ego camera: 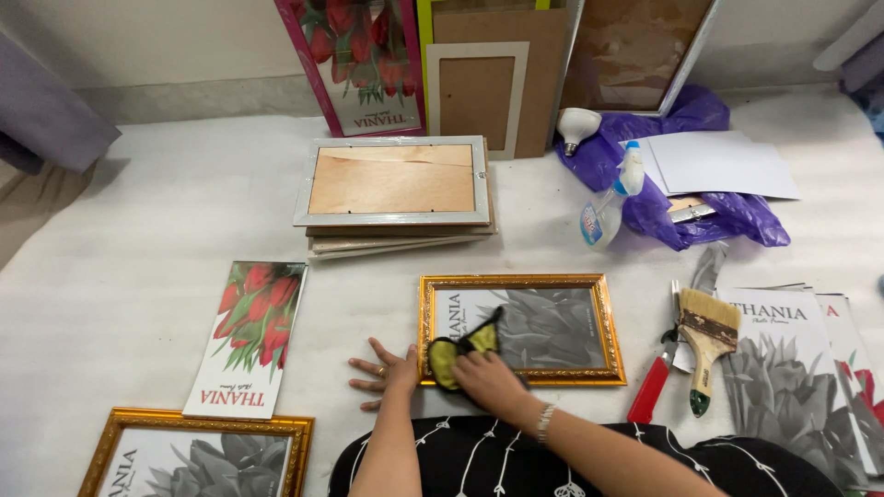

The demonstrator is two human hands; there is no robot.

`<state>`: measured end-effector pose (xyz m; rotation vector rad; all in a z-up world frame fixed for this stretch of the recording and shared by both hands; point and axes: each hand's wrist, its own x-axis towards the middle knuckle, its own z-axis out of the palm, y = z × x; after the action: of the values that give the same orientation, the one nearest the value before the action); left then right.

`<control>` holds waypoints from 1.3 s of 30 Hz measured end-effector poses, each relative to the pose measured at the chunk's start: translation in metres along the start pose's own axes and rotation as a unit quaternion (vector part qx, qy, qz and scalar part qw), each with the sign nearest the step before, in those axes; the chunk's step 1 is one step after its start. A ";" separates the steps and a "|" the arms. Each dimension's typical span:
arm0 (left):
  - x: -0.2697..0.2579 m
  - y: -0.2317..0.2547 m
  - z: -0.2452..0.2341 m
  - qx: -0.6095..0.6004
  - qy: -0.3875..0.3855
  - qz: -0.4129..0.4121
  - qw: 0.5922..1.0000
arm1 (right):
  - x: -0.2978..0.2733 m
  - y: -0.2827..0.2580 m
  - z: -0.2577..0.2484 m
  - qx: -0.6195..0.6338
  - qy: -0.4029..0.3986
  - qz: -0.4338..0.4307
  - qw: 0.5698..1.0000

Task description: Cleaning a picture frame and applying a coating to the frame backing

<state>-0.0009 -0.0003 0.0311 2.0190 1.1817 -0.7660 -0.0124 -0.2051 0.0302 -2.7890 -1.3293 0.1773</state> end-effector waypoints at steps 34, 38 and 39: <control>0.006 -0.001 0.004 -0.008 0.013 -0.001 1.000 | -0.015 0.008 -0.011 -0.054 0.116 -0.034 0.991; 0.000 0.002 0.001 -0.002 0.005 -0.008 1.000 | -0.099 0.092 0.005 -0.059 -0.014 -0.034 0.998; -0.001 0.002 0.000 -0.005 0.006 -0.009 1.000 | -0.124 0.114 0.006 -0.079 -0.030 -0.038 0.996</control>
<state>-0.0001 -0.0017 0.0321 2.0105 1.2106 -0.7569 -0.0029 -0.3737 0.0237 -2.8760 -1.5255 0.1603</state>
